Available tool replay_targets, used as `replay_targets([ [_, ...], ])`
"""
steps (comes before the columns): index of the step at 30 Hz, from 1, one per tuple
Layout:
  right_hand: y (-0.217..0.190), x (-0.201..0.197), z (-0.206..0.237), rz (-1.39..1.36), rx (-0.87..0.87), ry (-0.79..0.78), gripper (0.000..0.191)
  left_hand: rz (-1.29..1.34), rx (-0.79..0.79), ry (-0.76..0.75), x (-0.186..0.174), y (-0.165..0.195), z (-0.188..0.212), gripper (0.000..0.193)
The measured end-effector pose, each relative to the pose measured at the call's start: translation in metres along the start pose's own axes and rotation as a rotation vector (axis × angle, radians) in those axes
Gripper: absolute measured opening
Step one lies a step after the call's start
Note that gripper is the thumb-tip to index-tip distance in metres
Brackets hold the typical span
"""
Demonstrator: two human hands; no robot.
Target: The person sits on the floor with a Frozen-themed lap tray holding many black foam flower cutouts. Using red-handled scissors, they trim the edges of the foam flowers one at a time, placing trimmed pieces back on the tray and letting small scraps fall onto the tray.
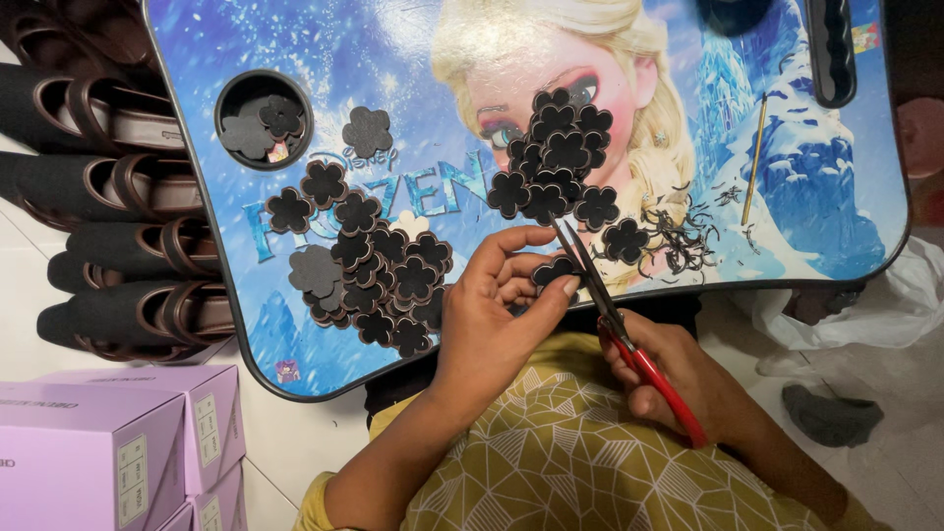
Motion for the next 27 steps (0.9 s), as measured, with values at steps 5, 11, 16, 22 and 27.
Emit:
replay_targets([
  [5,0.005,-0.001,0.002,0.037,0.016,-0.012,0.093,0.022,0.011,0.004,-0.003,0.000,0.001,0.043],
  [11,0.009,-0.003,0.003,0.030,0.040,-0.015,0.091,0.024,0.043,0.024,-0.007,0.000,0.000,0.042],
  [16,0.010,-0.003,0.003,0.025,0.036,-0.023,0.089,0.005,0.062,0.053,-0.011,0.000,0.000,0.044],
  [22,0.012,-0.004,0.004,0.042,0.038,-0.020,0.089,0.019,0.047,0.060,-0.014,-0.001,-0.001,0.046],
  [27,0.014,-0.004,0.003,0.041,0.047,-0.035,0.088,-0.004,0.044,0.081,-0.018,-0.002,-0.001,0.046],
])
Point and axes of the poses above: each hand's wrist, its own z-axis away from the middle knuckle, its own x-axis out of the palm, y = z × x, the point moved 6 cm from there along -z, towards the middle knuckle, and after that the axes turned 7 degrees about -z, right-handed, at the moved point
